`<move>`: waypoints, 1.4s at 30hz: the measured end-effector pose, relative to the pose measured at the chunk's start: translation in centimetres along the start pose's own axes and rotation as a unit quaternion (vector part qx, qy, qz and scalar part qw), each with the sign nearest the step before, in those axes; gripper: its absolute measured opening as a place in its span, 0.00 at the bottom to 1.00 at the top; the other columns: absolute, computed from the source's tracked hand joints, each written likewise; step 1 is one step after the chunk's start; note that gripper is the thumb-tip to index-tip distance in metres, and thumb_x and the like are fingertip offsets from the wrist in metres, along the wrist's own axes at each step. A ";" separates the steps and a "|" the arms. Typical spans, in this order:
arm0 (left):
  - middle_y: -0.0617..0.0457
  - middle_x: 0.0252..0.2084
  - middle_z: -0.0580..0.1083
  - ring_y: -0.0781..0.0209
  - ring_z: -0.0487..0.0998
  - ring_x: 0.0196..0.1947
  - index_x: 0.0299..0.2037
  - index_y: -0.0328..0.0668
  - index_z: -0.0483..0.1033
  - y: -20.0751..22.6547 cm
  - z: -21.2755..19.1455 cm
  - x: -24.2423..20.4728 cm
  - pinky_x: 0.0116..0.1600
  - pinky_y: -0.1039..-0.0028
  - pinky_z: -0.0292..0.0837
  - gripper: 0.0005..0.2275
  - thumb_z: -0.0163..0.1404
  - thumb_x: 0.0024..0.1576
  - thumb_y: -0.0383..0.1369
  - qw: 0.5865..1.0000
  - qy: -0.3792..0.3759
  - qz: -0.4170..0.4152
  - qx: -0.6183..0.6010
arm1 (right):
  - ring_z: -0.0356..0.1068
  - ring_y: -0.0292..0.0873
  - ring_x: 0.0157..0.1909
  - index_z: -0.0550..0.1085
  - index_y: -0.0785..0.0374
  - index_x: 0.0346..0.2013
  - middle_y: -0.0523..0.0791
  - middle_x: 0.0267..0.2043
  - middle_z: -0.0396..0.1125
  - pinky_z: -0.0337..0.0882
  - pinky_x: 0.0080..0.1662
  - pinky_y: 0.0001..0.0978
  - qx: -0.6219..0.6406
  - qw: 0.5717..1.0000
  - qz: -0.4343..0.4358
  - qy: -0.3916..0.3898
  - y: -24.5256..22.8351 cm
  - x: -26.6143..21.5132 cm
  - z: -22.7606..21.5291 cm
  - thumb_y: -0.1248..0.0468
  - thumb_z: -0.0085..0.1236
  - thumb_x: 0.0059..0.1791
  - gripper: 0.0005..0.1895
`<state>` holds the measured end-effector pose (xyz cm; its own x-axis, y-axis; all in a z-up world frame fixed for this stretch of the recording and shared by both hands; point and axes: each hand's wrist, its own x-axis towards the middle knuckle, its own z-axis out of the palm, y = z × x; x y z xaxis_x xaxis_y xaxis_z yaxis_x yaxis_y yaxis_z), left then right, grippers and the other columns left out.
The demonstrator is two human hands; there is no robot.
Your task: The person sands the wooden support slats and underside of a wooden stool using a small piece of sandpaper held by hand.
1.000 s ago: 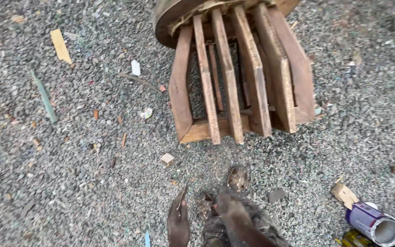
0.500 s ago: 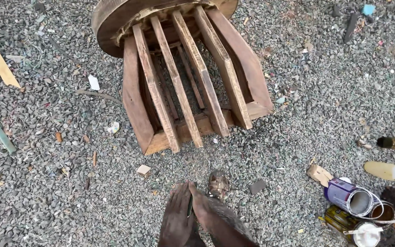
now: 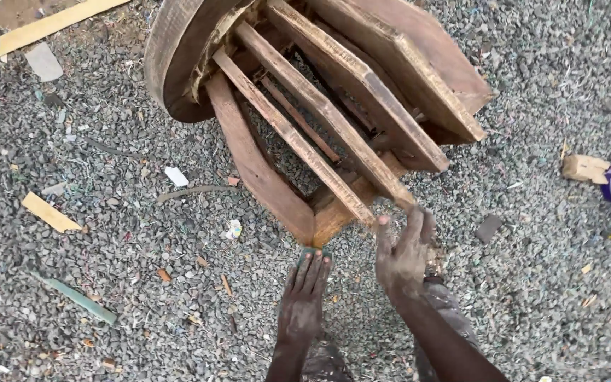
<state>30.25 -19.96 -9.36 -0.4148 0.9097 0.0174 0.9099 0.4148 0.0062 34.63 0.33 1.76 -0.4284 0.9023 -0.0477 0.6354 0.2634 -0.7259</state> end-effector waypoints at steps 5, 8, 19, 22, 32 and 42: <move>0.41 0.81 0.37 0.46 0.37 0.82 0.78 0.38 0.36 -4.8 2.4 2.7 0.82 0.57 0.33 0.40 0.40 0.53 0.28 0.993 -0.009 0.116 0.023 | 0.61 0.54 0.56 0.66 0.80 0.51 0.60 0.52 0.57 0.80 0.51 0.40 -0.015 0.920 -0.354 0.169 -2.5 1.4 3.6 0.68 0.40 0.61 0.13; 0.49 0.82 0.44 0.51 0.41 0.81 0.79 0.47 0.44 -4.7 4.6 3.9 0.80 0.58 0.35 0.38 0.48 0.57 0.32 0.986 -0.096 0.135 -0.012 | 0.67 0.56 0.55 0.65 0.60 0.56 0.53 0.51 0.65 0.77 0.53 0.48 -0.125 0.968 -0.218 -0.003 0.5 4.3 5.6 0.53 0.35 0.59 0.18; 0.52 0.81 0.42 0.57 0.41 0.80 0.79 0.49 0.40 -7.4 4.6 3.5 0.79 0.61 0.32 0.30 0.32 0.65 0.34 0.980 -0.115 0.160 -0.016 | 0.77 0.62 0.50 0.71 0.33 0.62 0.53 0.43 0.77 0.76 0.53 0.57 -0.231 0.940 0.022 -0.249 -3.0 5.8 5.8 0.33 0.51 0.49 0.29; 0.51 0.80 0.51 0.55 0.46 0.80 0.77 0.49 0.52 -5.9 6.2 6.2 0.79 0.61 0.38 0.25 0.35 0.70 0.44 0.986 -0.009 0.159 -0.048 | 0.78 0.60 0.47 0.77 0.37 0.56 0.51 0.40 0.78 0.78 0.50 0.53 -0.259 0.936 0.047 -0.232 -1.5 4.7 8.5 0.30 0.51 0.46 0.31; 0.55 0.81 0.43 0.58 0.39 0.80 0.78 0.51 0.43 -8.2 4.8 6.4 0.79 0.61 0.31 0.26 0.25 0.70 0.45 0.972 -0.120 0.201 -0.031 | 0.78 0.61 0.47 0.79 0.39 0.52 0.52 0.38 0.77 0.78 0.49 0.53 -0.259 0.943 0.012 -0.209 -2.5 4.4 8.3 0.36 0.52 0.47 0.25; 0.51 0.81 0.45 0.53 0.41 0.80 0.78 0.49 0.45 -8.5 4.4 9.2 0.79 0.56 0.33 0.26 0.31 0.69 0.40 0.973 -0.089 0.211 -0.034 | 0.77 0.60 0.50 0.79 0.47 0.54 0.54 0.42 0.77 0.76 0.53 0.53 -0.289 0.938 0.016 -0.194 -3.2 5.8 6.5 0.36 0.53 0.49 0.28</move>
<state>18.63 -15.02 -13.70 0.0082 0.9899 -0.1414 0.9946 0.0066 0.1034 25.92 2.54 -0.63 -0.5340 0.7503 -0.3897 0.8454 0.4805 -0.2332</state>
